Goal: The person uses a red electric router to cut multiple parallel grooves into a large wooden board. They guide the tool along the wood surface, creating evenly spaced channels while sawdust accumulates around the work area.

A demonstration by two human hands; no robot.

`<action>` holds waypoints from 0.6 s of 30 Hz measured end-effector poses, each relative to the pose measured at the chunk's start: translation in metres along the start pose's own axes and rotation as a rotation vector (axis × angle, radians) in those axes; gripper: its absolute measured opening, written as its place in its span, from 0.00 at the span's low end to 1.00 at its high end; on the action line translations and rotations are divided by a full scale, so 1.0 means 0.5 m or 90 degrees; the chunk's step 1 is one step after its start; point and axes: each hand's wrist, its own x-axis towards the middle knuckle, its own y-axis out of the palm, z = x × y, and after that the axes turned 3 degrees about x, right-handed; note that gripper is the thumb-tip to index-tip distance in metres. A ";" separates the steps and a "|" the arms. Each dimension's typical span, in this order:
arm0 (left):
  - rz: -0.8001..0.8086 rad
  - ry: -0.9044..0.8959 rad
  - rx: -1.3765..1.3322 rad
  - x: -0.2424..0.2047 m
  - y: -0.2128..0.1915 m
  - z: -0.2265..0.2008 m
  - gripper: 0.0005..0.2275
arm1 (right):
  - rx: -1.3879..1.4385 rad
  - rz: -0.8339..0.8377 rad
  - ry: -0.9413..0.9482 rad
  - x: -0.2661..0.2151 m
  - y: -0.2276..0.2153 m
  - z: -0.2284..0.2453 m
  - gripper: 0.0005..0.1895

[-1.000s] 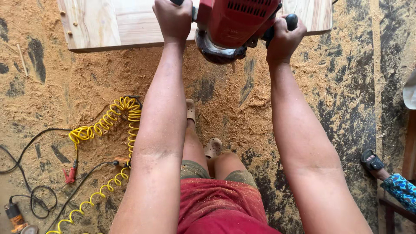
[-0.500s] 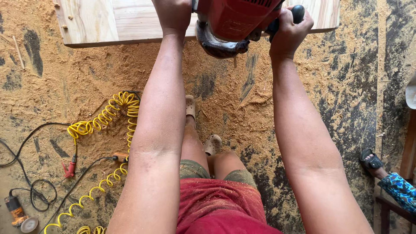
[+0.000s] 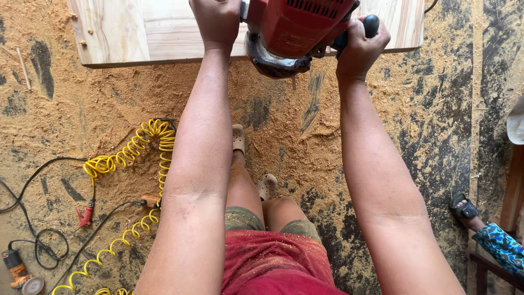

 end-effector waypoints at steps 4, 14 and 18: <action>0.000 -0.031 -0.076 0.012 0.000 -0.024 0.16 | -0.005 0.041 0.025 0.005 0.006 0.010 0.11; 0.014 -0.093 -0.078 0.038 -0.003 -0.041 0.13 | 0.018 0.017 0.051 0.017 0.032 0.026 0.11; 0.015 -0.092 -0.056 0.050 -0.006 -0.047 0.11 | 0.026 -0.004 0.038 0.021 0.043 0.030 0.12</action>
